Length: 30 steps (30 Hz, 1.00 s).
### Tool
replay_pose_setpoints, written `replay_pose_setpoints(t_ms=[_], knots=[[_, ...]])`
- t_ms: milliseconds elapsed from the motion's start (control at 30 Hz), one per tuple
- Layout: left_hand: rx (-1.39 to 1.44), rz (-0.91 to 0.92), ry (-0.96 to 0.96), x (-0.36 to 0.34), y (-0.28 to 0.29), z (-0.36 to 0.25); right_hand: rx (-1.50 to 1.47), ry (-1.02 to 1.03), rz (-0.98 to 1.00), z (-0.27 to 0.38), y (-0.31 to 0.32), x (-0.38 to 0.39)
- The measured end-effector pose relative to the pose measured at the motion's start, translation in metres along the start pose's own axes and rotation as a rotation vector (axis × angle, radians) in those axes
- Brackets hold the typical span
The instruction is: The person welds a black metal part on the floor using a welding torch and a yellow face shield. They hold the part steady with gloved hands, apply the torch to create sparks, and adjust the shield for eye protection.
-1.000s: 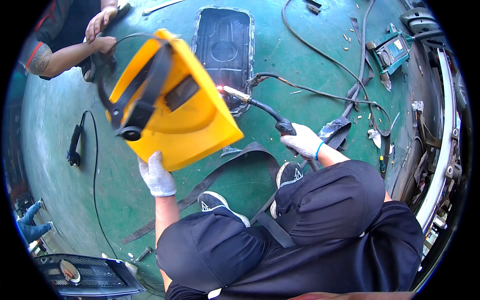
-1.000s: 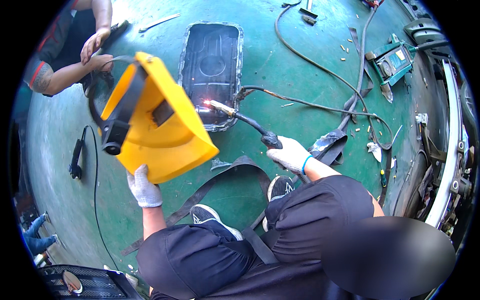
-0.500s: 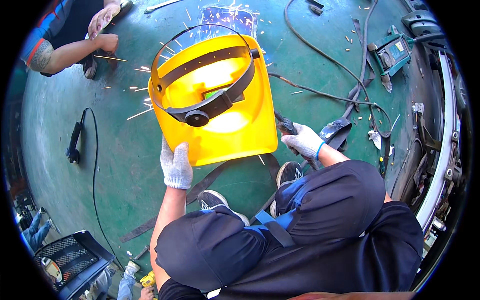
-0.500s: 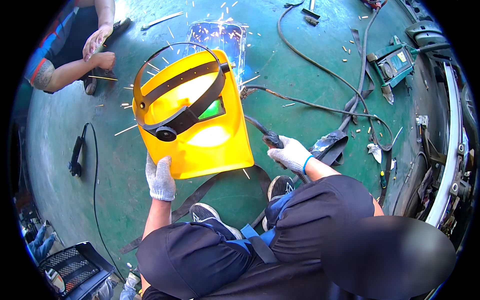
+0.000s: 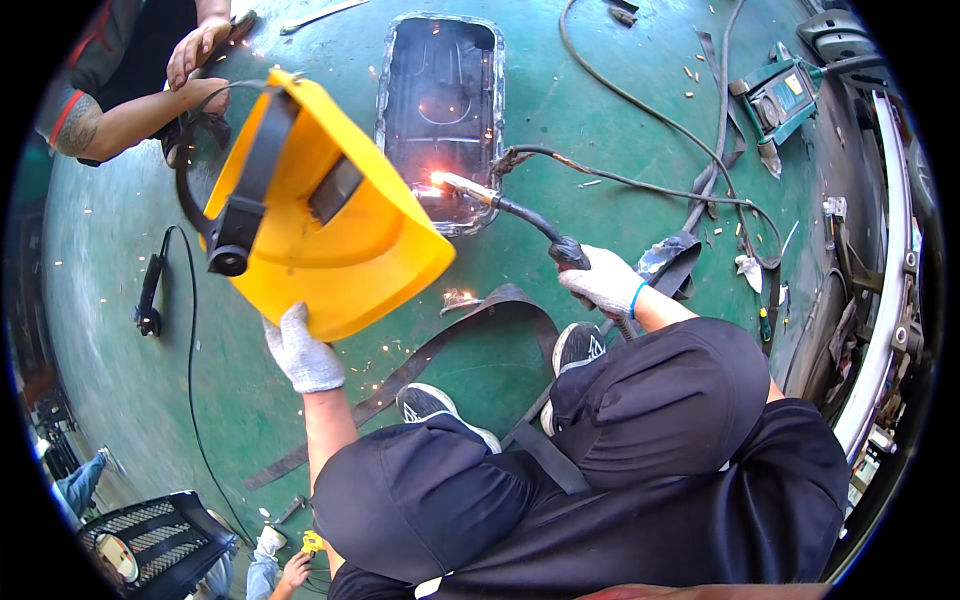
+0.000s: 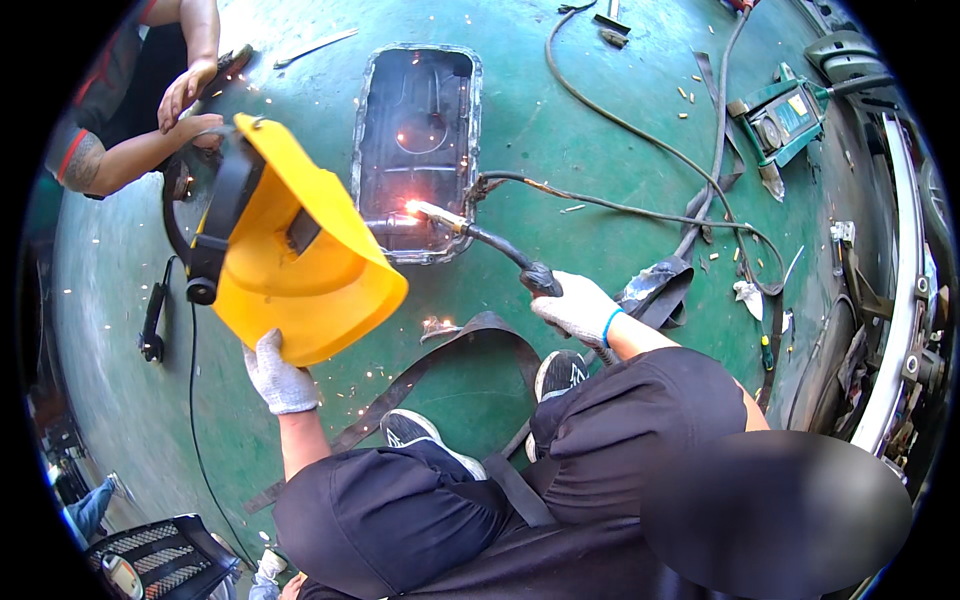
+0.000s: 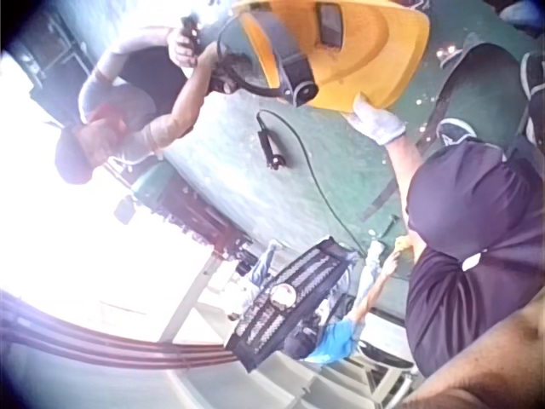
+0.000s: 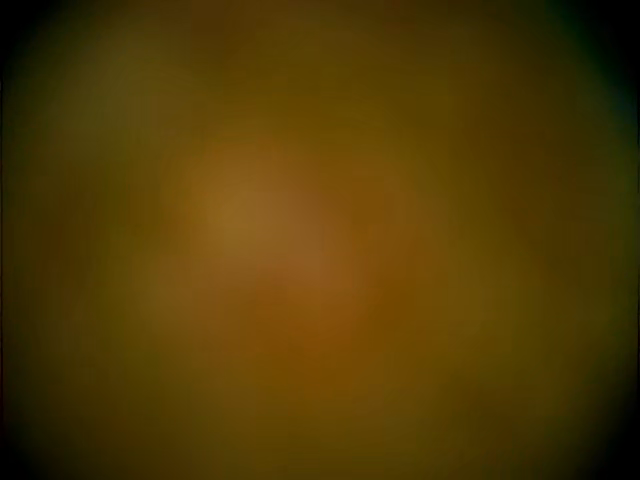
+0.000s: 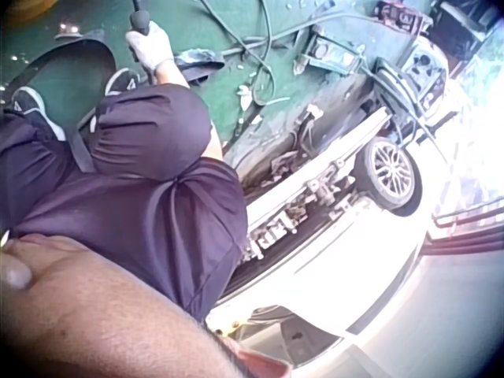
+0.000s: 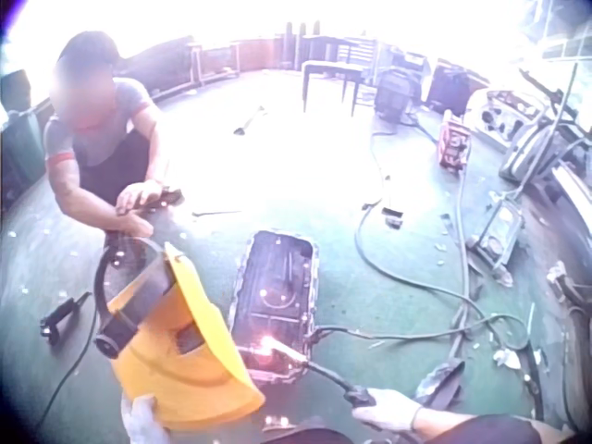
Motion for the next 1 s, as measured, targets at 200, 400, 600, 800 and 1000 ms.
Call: replay_pose_setpoints(t_ms=[200, 400, 600, 800, 1000], knots=[[0.021, -0.071, -0.013, -0.002, 0.011, -0.008, 0.017, 0.002, -0.015, -0.001, 0.000, 0.000], [-0.020, -0.005, 0.005, 0.005, 0.003, 0.006, 0.020, 0.006, -0.011, 0.000, 0.000, 0.000], [-0.115, 0.208, 0.021, 0.018, -0.036, 0.022, -0.005, 0.008, -0.010, -0.005, 0.000, -0.004], [-0.145, 0.316, 0.059, 0.025, -0.052, 0.030, -0.031, -0.033, -0.007, -0.001, 0.000, 0.001], [-0.167, 0.317, 0.053, 0.024, -0.048, 0.031, 0.017, -0.053, -0.010, -0.001, 0.000, -0.001]])
Point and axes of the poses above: each hand's wrist, its own x-axis away from the middle knuckle, its own y-axis out of the back of the hand, z = x × y, the point moved 7 cm from there along -x, towards the middle knuckle, and after that the axes turned 2 degrees about -x, right-handed, at the moved point
